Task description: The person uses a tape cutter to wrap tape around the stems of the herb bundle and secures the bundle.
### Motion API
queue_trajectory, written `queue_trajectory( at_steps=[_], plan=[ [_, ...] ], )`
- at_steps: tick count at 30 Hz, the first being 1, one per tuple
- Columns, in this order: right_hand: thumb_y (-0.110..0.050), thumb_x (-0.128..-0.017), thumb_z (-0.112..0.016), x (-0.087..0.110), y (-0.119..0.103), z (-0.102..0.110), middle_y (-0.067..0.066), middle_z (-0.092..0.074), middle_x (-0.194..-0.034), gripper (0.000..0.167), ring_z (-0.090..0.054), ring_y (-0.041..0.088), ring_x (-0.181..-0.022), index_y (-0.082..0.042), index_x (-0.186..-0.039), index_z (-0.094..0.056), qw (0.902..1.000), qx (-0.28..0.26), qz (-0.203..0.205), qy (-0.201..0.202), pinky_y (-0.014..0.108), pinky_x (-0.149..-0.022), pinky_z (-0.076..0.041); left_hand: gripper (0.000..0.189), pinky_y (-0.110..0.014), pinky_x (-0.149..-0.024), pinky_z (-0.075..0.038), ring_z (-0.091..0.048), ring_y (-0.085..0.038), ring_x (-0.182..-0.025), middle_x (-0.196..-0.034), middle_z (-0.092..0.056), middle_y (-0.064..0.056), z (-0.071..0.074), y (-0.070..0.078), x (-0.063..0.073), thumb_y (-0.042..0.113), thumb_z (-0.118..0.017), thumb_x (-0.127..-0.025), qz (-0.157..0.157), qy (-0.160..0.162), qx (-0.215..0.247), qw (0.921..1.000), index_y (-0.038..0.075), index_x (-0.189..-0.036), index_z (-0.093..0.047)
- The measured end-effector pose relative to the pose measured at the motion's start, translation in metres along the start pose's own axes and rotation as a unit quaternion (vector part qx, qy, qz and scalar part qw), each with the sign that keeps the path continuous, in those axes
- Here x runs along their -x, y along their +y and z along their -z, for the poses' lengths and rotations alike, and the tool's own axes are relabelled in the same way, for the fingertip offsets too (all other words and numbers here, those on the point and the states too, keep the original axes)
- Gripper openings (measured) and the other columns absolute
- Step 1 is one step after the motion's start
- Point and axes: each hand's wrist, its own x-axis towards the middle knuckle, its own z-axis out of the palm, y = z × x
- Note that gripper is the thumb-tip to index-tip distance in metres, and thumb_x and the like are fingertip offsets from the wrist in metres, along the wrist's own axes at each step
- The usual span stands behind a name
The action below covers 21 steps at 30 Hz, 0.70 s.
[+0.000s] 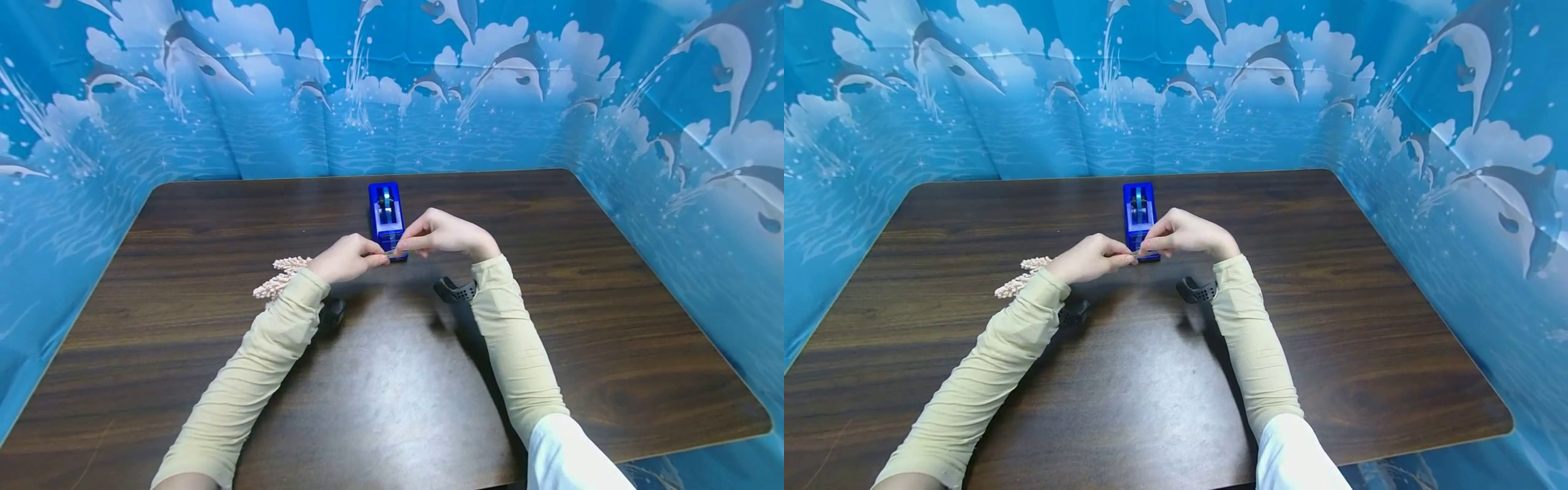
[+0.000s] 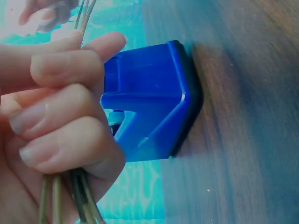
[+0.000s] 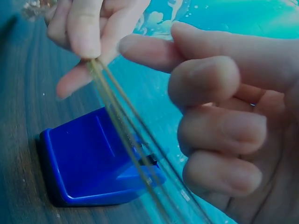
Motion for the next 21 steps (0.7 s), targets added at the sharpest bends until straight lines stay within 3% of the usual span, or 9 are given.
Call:
queue_trajectory(
  at_steps=[4, 9, 14, 21],
  plan=[
    [-0.019, -0.093, -0.065, -0.0008, -0.0020, -0.0006, 0.002, -0.056, -0.059, 0.015, -0.043, 0.013, -0.051, -0.010, -0.091, -0.077, 0.9997, 0.020, -0.008, 0.008, 0.022, -0.047, -0.030, 0.023, -0.024, -0.058, -0.038, -0.047, -0.008, -0.060, -0.069, -0.060, -0.009, 0.0036, 0.0026, 0.0021, 0.016, -0.057, -0.097, 0.007, -0.014, 0.027, 0.9995, -0.001, -0.096, -0.072],
    [-0.019, -0.091, -0.067, -0.0025, -0.0013, -0.0020, -0.001, -0.061, -0.062, 0.016, -0.049, 0.016, -0.054, -0.006, -0.094, -0.076, 0.9990, 0.032, -0.017, 0.028, 0.023, -0.047, -0.034, 0.025, -0.023, -0.057, -0.038, -0.048, -0.008, -0.059, -0.064, -0.058, -0.007, 0.0062, 0.0039, 0.0036, 0.016, -0.055, -0.098, 0.024, -0.036, 0.048, 0.9979, -0.003, -0.099, -0.070],
    [-0.019, -0.090, -0.068, -0.0032, -0.0012, -0.0032, -0.003, -0.064, -0.065, 0.016, -0.053, 0.011, -0.056, -0.006, -0.093, -0.077, 0.9986, 0.028, -0.019, 0.040, 0.023, -0.049, -0.035, 0.026, -0.024, -0.057, -0.037, -0.047, -0.009, -0.061, -0.064, -0.054, 0.000, 0.0074, 0.0047, 0.0042, 0.015, -0.051, -0.100, 0.036, -0.045, 0.047, 0.9973, -0.002, -0.100, -0.070],
    [-0.018, -0.090, -0.068, -0.0017, -0.0026, -0.0024, -0.001, -0.065, -0.067, 0.015, -0.054, 0.013, -0.058, -0.007, -0.095, -0.077, 0.9977, 0.037, -0.028, 0.049, 0.023, -0.050, -0.036, 0.031, -0.024, -0.050, -0.025, -0.034, -0.008, -0.050, -0.056, -0.041, 0.003, 0.0095, 0.0064, 0.0051, 0.015, -0.043, -0.103, 0.058, -0.051, 0.066, 0.9949, -0.001, -0.094, -0.068]
  ],
)
